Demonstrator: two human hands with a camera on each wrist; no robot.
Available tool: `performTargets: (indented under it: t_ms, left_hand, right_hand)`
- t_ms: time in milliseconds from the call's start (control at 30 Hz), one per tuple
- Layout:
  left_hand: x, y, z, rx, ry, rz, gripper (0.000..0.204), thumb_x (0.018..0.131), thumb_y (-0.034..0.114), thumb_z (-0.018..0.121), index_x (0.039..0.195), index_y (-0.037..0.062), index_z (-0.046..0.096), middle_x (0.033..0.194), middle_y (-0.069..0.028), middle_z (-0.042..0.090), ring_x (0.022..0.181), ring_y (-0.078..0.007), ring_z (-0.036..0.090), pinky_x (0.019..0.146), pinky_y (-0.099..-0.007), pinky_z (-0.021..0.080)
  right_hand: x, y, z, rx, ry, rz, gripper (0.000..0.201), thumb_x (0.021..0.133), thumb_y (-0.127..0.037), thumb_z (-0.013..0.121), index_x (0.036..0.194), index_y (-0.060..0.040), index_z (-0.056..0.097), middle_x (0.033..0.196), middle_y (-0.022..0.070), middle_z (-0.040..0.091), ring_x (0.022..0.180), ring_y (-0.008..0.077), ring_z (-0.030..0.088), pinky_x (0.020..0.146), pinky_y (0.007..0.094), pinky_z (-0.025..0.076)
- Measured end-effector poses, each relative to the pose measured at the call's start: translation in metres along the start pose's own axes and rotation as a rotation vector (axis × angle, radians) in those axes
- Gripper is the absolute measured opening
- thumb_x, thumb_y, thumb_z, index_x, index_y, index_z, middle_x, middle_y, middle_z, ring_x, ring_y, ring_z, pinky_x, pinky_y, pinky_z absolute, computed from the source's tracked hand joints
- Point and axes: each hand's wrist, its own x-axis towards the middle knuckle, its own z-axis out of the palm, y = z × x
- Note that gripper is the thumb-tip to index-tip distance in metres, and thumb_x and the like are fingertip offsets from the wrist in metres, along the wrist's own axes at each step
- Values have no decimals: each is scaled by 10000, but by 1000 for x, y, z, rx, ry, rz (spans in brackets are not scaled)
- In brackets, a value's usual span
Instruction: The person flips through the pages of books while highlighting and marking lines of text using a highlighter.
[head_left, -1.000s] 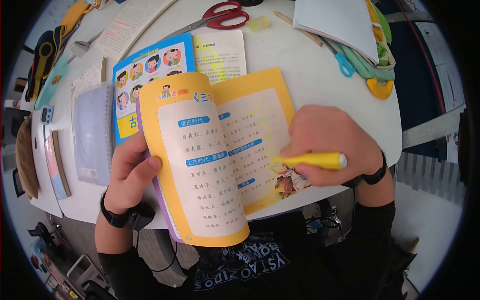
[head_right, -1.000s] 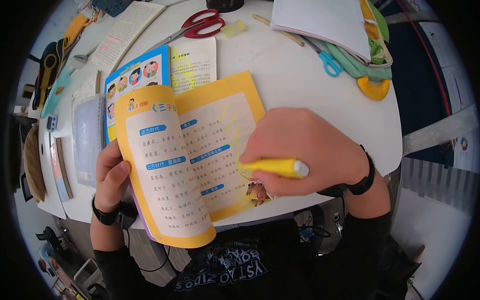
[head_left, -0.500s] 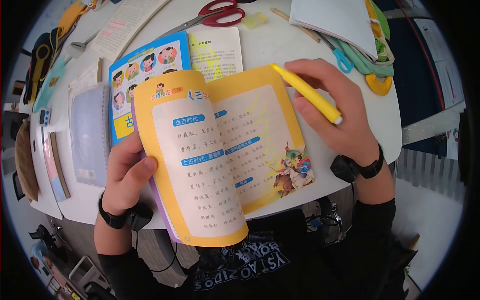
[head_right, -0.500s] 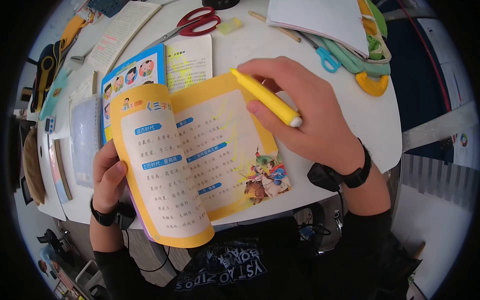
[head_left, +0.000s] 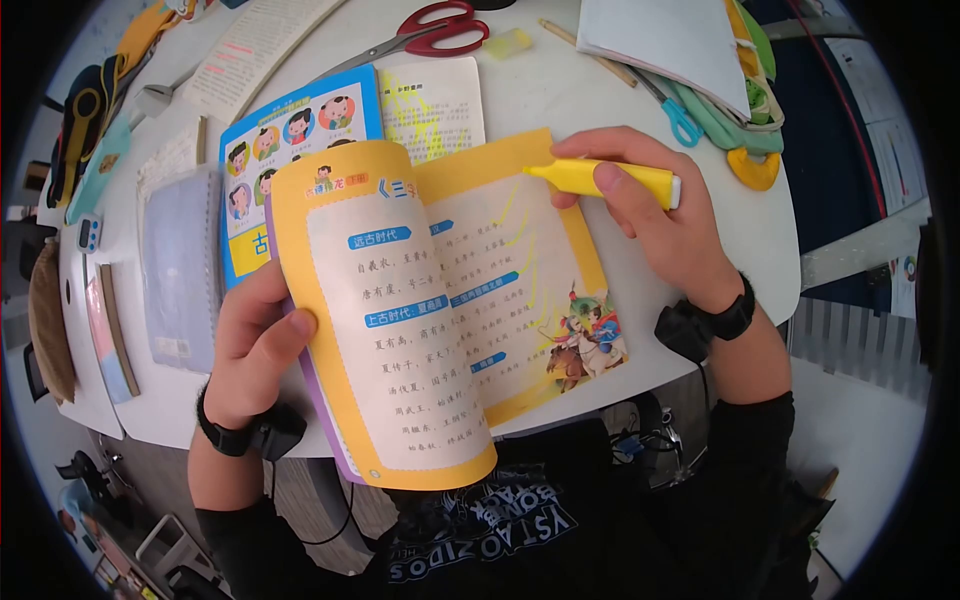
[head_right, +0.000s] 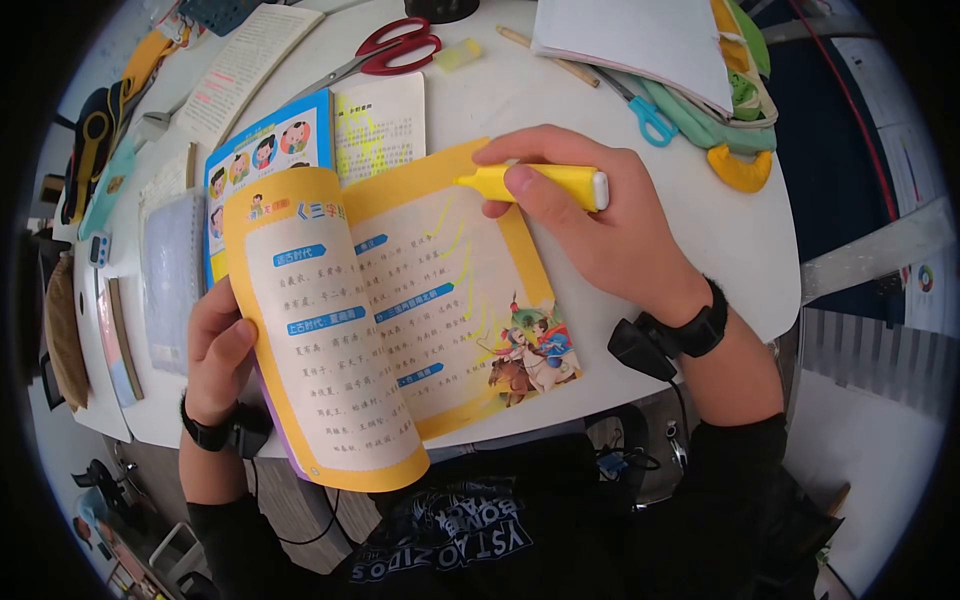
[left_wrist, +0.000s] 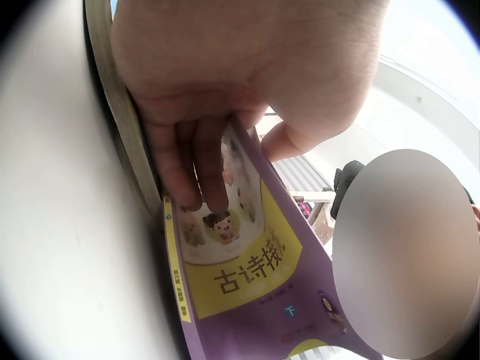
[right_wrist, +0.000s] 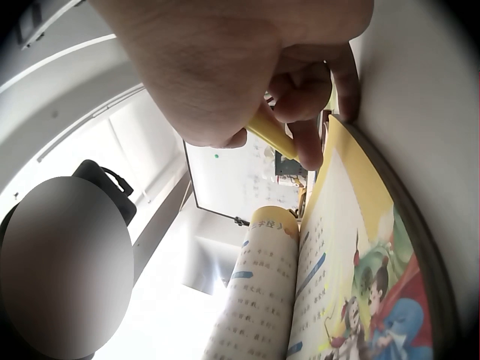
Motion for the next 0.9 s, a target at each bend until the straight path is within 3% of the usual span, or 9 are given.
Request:
performTargets:
  t_ms: [100,167,267,900]
  left_hand:
    - [-1,-1,-2,11,-1,-17,498,1002,251,597,1383,-70,583,1311,-134,689,1190,-182,639,1029,-318,465]
    - [-1,-2,-2,8,-2,-12,498,1001,250,599,1383,-70,583,1312,-133,689,1189,-182,639,1029,-318,465]
    - [-1,-2,-2,12,-6,-10,500,1001,250,600,1386,-68,582,1312,-132,688,1188,-181,639,1029,-318,465]
    - [-1,-3,-4,9,-30,17,494,1006,240,605,1396,-63,583,1349,-138,680,1209,-186,637,1048,-327,458]
  right_hand:
    - [0,12,-3,8,-26,-119,197,1036,-119,635,1161,27,679,975,75,718,871,116,707,821,258,536]
    - [-2,9,-5,-32,-72,-20,154,1021,-104,649,1104,22,680,934,57,721,849,99,700,778,243,538]
    - [-2,6,-2,-85,-73,-25,121,1005,-91,663,1063,14,676,902,45,721,820,83,693,741,232,537]
    - [-3,11,-1,-82,-50,-19,139,990,-84,658,1090,9,681,912,53,721,829,92,708,746,230,545]
